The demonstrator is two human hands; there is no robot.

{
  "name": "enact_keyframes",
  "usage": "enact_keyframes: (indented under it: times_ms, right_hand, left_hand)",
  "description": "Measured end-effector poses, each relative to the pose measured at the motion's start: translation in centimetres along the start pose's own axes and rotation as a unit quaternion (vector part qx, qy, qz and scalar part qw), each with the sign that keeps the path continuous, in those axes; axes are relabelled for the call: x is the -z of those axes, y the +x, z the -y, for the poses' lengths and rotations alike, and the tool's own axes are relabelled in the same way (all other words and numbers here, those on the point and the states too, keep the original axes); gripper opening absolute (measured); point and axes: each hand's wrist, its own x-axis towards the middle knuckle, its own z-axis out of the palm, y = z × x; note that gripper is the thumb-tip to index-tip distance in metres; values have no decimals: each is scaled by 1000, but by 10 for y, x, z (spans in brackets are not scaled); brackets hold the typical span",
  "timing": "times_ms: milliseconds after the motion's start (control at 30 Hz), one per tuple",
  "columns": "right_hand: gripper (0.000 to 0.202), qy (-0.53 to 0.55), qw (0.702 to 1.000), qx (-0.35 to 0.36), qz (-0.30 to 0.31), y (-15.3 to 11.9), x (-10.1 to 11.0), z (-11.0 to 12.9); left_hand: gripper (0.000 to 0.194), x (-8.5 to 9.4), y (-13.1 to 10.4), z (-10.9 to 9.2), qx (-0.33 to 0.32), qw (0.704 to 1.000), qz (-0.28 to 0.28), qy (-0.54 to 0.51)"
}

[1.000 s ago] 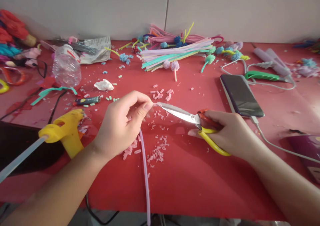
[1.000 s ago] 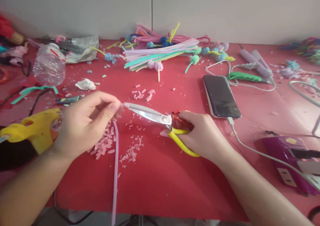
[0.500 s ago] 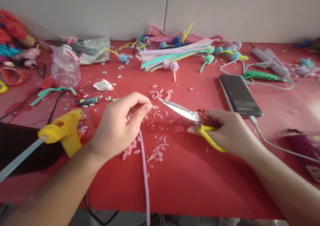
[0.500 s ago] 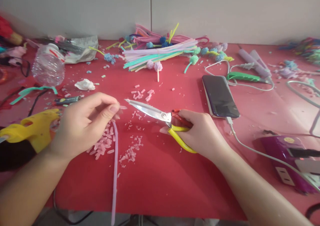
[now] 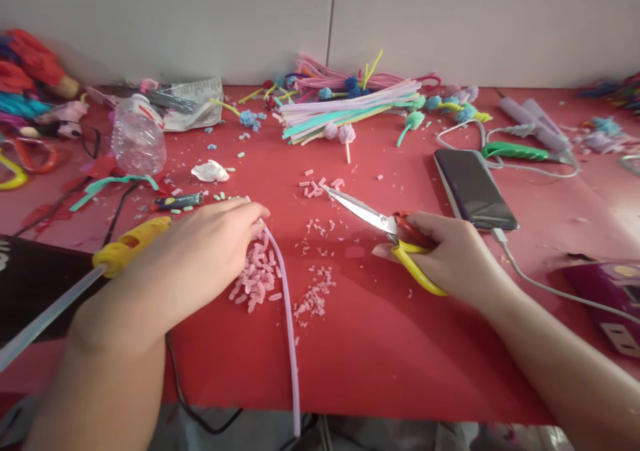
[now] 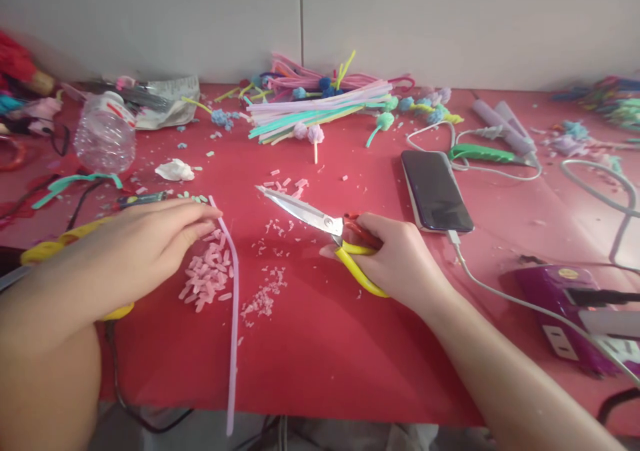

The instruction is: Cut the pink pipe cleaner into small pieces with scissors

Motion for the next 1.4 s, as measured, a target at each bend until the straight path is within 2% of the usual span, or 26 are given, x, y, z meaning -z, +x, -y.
enact_keyframes:
  times_ms: [167,333,433,533,700,900,1100,1267,1400]
  right_hand:
    - [70,14,998,-1,-69,0,-1,1]
    - [72,46,993,7,-112,4,1,-9]
    - [74,43,992,24,-115,6,1,-12]
    - [73,39,992,35,-113,8,-1,-12]
    - [71,50,992,37,-109,9,0,-8]
    - [74,43,993,31,-107,9,1,-6]
    - [75,41,994,25,-93,8,1,-8]
    - [75,41,994,21,-98,8,3,-5]
    - [74,43,995,14,-93,6,5,-7]
  left_hand:
    - [18,9,13,-24,-44,996,51,50]
    - [22,6,21,-61,-46,965,199,167]
    - [25,-10,36,-77,-25,971,189,143]
    - [27,-28,58,-84,-20,977,174,120]
    - [24,-50,85,-80,-1,982,144,119]
    - [25,-64,97,-78,9,985,126,120]
    - [24,-64,101,-71,14,990,104,94]
    - [21,-52,100,-61,7,996,81,24]
    - [19,-40,89,-54,-1,995,77,-64]
